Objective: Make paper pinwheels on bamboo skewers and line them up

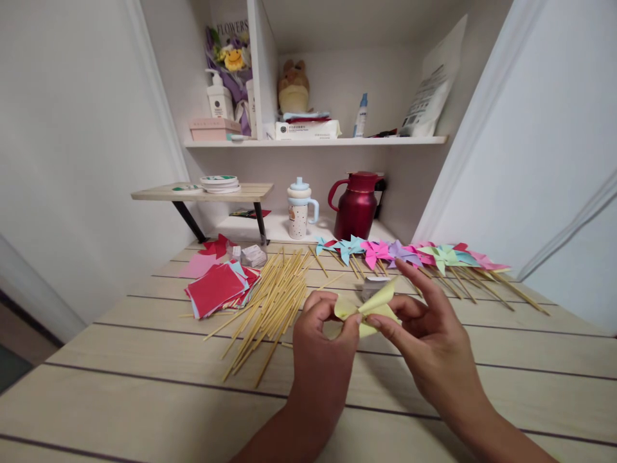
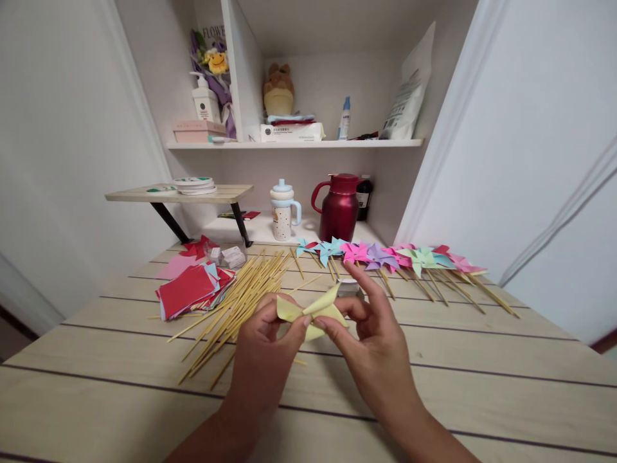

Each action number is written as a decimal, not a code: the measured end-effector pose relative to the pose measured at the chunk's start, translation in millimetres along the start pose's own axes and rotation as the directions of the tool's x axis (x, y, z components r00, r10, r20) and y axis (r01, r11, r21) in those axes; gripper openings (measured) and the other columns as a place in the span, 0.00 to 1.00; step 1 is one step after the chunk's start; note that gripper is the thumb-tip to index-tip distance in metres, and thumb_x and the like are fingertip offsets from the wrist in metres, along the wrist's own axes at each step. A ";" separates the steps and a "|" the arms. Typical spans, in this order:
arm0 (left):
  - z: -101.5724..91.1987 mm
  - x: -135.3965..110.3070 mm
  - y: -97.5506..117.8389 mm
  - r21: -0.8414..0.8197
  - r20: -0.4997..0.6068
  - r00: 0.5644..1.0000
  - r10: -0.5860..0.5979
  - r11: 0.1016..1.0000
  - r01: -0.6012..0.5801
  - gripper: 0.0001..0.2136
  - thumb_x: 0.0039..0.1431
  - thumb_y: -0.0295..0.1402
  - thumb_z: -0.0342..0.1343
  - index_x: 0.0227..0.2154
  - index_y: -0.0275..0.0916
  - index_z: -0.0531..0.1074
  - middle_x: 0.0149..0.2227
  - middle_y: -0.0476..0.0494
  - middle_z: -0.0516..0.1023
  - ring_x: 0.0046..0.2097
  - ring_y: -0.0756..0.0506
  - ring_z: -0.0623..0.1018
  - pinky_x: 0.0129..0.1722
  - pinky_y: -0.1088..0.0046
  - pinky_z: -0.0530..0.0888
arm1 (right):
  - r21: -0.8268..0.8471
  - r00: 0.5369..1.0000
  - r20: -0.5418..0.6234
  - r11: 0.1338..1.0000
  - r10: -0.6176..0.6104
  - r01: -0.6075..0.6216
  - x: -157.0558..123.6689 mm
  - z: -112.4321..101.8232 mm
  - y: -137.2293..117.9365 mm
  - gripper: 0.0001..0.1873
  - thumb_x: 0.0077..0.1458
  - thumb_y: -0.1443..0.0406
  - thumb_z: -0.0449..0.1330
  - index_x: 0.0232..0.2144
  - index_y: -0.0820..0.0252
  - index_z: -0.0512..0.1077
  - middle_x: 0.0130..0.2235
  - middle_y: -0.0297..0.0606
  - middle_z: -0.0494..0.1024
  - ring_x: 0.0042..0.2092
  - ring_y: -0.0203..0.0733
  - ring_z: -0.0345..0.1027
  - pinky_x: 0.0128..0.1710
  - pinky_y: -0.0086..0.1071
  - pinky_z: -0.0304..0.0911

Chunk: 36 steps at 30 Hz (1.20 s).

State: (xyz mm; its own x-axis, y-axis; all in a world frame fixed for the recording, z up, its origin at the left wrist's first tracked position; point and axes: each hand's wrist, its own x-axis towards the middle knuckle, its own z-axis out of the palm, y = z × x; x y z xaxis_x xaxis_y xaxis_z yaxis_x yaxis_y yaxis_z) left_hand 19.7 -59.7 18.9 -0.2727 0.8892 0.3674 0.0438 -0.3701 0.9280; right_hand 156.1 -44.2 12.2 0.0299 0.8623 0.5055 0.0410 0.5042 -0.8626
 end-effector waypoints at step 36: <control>3.6 -0.1 -1.2 -0.297 0.106 0.911 -0.398 0.862 0.411 0.07 0.48 0.30 0.61 0.32 0.35 0.80 0.33 0.42 0.83 0.33 0.46 0.79 0.36 0.71 0.73 | 0.051 0.987 0.062 0.987 0.146 -0.150 2.6 2.2 17.0 0.31 0.52 0.59 0.69 0.57 0.47 0.65 0.28 0.27 0.71 0.33 0.38 0.68 0.35 0.32 0.65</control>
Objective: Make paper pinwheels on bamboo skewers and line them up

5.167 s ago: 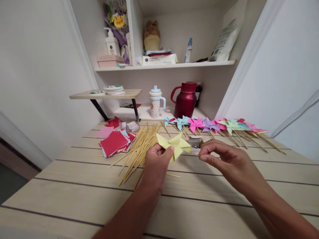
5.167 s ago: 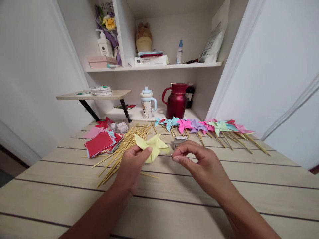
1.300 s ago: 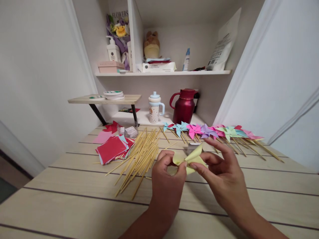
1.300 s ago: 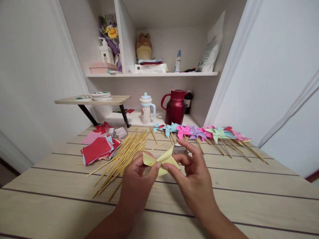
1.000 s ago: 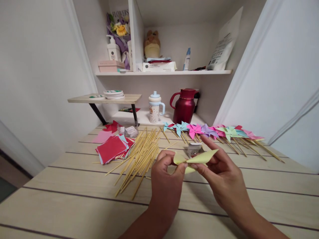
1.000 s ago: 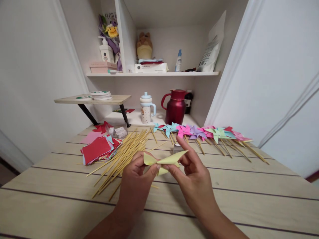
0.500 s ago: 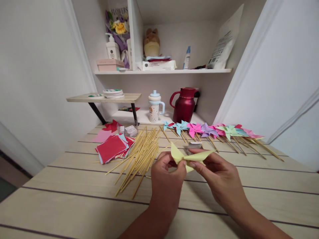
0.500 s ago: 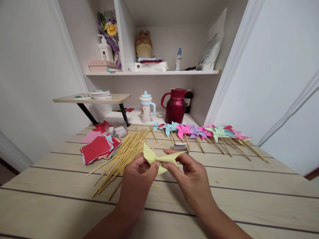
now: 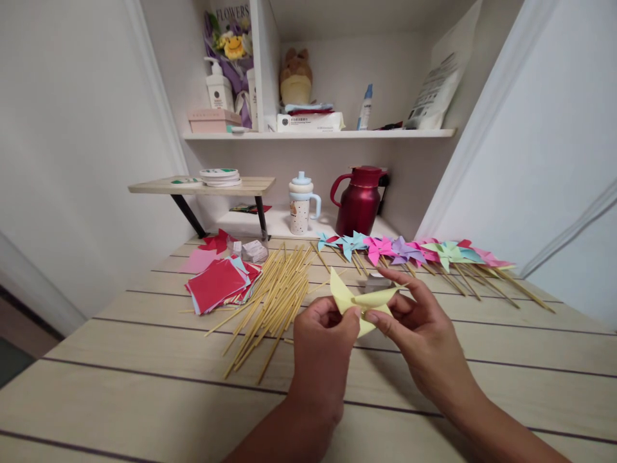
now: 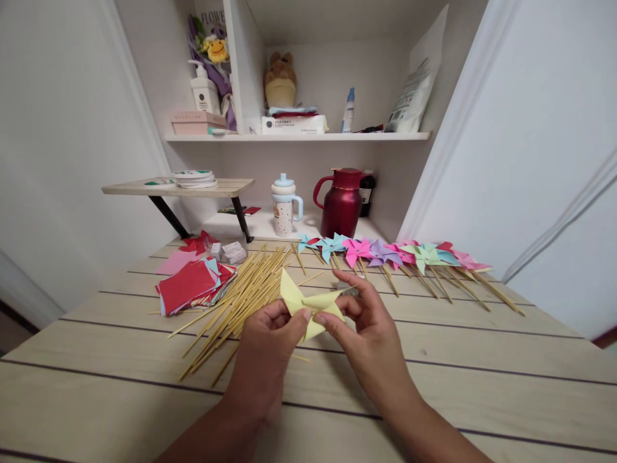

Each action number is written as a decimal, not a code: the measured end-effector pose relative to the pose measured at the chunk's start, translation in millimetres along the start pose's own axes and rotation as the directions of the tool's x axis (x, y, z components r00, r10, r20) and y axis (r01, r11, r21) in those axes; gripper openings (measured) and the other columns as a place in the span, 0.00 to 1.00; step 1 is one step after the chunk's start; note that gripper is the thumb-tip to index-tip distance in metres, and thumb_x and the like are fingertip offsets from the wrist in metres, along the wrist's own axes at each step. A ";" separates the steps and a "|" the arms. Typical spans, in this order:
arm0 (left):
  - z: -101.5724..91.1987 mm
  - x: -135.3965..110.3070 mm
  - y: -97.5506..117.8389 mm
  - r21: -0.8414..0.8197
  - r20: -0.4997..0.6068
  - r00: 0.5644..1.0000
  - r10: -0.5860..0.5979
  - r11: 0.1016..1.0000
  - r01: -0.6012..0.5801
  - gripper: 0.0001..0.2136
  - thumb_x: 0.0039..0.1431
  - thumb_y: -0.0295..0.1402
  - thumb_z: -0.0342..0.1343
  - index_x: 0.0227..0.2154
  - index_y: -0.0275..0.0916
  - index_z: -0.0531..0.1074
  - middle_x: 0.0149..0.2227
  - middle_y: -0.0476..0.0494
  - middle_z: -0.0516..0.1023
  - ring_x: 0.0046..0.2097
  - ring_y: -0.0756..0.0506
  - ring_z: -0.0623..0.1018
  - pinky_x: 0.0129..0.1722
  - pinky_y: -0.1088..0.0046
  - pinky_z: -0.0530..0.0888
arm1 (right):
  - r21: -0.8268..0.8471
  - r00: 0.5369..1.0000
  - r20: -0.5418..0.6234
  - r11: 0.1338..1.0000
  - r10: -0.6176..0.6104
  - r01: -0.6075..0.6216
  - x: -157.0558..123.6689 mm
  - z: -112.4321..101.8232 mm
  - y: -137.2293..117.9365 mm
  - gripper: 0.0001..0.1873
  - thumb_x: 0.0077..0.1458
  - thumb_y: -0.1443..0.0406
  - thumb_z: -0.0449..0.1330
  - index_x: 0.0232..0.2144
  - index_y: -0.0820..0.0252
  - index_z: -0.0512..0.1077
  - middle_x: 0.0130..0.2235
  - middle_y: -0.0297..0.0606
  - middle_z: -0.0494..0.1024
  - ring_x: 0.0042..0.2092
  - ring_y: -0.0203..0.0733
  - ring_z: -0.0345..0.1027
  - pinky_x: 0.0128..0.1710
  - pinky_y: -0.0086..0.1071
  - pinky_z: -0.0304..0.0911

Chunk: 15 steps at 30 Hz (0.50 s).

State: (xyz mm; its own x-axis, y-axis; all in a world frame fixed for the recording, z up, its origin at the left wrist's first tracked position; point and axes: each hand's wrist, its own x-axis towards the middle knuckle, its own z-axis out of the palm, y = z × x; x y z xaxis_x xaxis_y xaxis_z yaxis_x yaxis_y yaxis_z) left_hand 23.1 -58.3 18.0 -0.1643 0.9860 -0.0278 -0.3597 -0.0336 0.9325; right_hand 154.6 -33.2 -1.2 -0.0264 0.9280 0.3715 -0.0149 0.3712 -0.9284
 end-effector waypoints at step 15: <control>-5.3 17.8 -25.0 -0.076 -0.089 0.988 -0.124 0.990 0.117 0.12 0.44 0.31 0.62 0.33 0.31 0.82 0.29 0.40 0.81 0.31 0.45 0.77 0.33 0.72 0.70 | 0.174 0.973 0.066 0.958 0.220 -0.228 11.3 9.8 16.7 0.34 0.46 0.59 0.73 0.53 0.51 0.63 0.28 0.27 0.73 0.31 0.36 0.68 0.32 0.30 0.63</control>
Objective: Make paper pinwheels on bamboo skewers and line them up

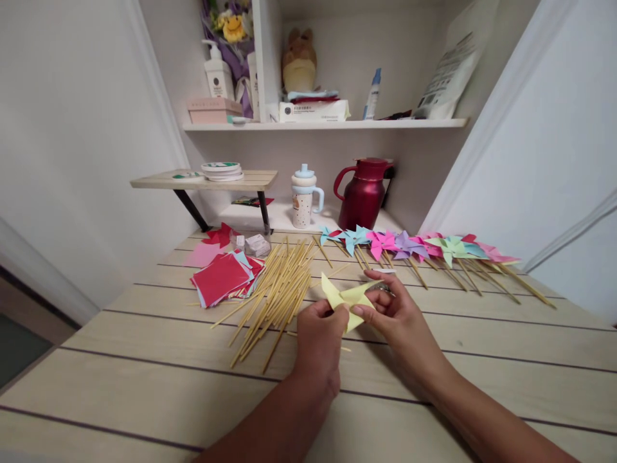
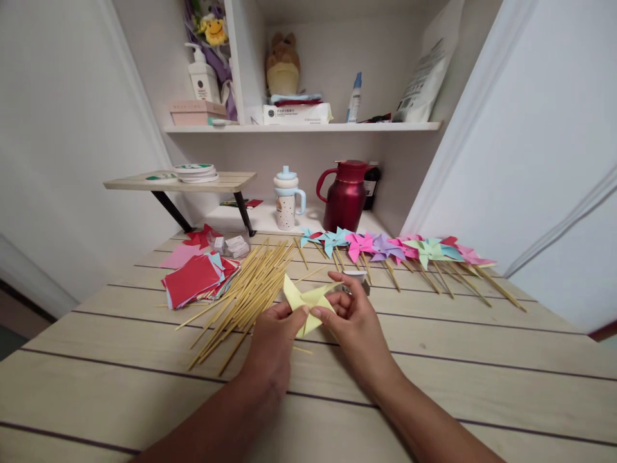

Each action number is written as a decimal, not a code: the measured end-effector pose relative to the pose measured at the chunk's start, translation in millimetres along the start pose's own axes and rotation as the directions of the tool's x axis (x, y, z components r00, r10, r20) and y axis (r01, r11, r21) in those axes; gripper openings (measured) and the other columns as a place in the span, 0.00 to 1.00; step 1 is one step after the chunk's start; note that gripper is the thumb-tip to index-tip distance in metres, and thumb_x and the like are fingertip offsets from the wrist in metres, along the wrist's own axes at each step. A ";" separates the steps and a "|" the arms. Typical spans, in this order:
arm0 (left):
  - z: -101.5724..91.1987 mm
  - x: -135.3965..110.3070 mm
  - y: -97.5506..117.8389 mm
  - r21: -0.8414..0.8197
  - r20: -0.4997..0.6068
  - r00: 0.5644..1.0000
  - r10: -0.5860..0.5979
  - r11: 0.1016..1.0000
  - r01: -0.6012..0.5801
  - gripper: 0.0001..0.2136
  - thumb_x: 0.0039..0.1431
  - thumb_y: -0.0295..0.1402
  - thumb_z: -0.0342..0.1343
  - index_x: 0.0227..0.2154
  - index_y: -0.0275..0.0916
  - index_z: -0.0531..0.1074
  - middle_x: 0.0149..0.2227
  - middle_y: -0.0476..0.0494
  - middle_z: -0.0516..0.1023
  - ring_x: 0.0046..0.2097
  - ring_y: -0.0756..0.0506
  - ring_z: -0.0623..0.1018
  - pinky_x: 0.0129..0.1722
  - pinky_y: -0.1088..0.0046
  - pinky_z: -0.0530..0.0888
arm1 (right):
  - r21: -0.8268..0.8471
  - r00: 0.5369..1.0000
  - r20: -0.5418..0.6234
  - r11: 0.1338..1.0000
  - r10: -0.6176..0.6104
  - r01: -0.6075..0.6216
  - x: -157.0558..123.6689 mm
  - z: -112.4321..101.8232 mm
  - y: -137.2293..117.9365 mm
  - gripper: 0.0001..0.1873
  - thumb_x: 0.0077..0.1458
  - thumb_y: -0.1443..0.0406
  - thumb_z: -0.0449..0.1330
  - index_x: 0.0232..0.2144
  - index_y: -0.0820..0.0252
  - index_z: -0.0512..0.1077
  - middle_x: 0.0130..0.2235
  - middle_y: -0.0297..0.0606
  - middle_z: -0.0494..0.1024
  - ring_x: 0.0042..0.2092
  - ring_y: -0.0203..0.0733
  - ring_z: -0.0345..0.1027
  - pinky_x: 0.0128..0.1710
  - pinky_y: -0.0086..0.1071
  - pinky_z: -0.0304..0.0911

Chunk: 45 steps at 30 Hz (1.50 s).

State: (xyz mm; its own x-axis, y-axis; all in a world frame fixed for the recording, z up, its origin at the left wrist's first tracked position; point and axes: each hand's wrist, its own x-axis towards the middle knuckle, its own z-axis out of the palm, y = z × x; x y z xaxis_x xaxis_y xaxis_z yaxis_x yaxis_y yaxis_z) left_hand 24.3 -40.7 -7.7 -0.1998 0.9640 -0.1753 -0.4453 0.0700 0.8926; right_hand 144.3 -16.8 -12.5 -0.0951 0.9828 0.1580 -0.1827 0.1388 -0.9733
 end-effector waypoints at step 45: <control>-6.1 19.4 -4.6 0.293 -0.123 0.988 0.089 0.955 -0.049 0.09 0.44 0.34 0.59 0.25 0.34 0.79 0.22 0.46 0.77 0.23 0.49 0.72 0.22 0.76 0.69 | -0.629 0.921 0.021 0.711 -0.389 0.314 -8.4 -20.2 -4.1 0.08 0.58 0.59 0.62 0.38 0.51 0.79 0.28 0.34 0.67 0.30 0.41 0.60 0.29 0.35 0.57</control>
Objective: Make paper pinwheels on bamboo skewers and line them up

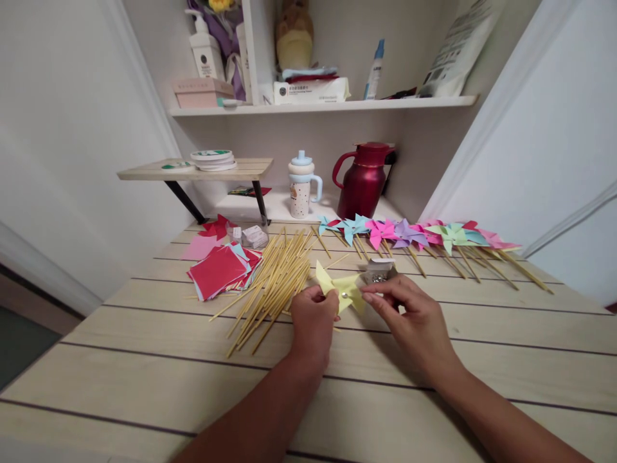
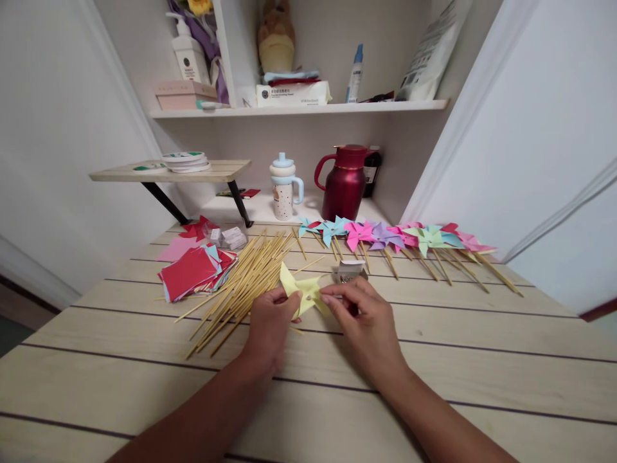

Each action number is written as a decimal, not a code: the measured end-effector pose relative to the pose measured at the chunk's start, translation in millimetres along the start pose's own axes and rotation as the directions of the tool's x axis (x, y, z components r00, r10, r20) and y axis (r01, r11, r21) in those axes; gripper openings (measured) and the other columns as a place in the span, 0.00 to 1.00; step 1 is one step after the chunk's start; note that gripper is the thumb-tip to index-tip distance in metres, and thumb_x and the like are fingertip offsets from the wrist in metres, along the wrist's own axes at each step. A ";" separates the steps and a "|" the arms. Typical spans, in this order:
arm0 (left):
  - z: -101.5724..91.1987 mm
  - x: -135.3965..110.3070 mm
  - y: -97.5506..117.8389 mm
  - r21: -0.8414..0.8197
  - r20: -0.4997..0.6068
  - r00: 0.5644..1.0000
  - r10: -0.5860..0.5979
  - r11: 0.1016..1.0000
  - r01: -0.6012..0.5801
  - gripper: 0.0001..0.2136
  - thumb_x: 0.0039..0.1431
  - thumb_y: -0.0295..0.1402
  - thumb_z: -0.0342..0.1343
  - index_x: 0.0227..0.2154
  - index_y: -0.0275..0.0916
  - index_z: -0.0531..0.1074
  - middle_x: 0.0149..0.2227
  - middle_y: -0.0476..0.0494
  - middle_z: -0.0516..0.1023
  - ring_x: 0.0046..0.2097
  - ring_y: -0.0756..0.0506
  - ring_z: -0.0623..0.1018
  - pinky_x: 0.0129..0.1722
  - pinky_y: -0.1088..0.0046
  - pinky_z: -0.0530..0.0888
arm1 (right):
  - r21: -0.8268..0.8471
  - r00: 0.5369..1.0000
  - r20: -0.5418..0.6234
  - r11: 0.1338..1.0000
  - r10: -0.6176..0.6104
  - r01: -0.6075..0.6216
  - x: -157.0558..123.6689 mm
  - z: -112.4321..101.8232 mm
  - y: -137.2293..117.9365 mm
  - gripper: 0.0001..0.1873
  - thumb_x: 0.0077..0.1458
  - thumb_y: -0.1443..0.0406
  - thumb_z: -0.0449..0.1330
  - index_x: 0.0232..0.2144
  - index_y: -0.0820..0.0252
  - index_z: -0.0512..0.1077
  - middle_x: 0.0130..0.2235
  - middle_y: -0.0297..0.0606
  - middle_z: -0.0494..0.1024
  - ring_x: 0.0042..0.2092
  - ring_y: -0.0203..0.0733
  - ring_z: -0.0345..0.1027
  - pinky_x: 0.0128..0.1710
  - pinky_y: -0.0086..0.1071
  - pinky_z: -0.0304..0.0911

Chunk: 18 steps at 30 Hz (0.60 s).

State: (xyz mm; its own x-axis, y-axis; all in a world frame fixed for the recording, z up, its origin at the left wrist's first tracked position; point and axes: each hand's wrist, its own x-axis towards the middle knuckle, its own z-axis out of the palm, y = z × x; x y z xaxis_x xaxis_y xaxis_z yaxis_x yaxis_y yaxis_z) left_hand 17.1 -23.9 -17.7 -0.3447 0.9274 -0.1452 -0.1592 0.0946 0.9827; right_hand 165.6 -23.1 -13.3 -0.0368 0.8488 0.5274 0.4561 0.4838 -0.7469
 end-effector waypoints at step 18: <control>2.0 -8.0 4.7 -0.039 0.041 0.999 -0.023 0.999 0.025 0.09 0.44 0.34 0.59 0.25 0.34 0.80 0.22 0.47 0.77 0.23 0.49 0.71 0.22 0.76 0.67 | -0.087 0.994 0.104 0.996 0.021 -0.012 2.8 0.7 2.1 0.09 0.60 0.60 0.59 0.30 0.54 0.77 0.31 0.37 0.72 0.31 0.43 0.63 0.31 0.36 0.58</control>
State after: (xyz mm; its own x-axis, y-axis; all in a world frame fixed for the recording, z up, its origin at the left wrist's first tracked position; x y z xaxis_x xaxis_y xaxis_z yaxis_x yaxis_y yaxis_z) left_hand 20.9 -30.2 -11.7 -0.3023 0.9392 -0.1630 -0.2039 0.1033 0.9735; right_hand 165.8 -19.6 -13.7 -0.1190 0.8764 0.4666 0.5322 0.4530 -0.7152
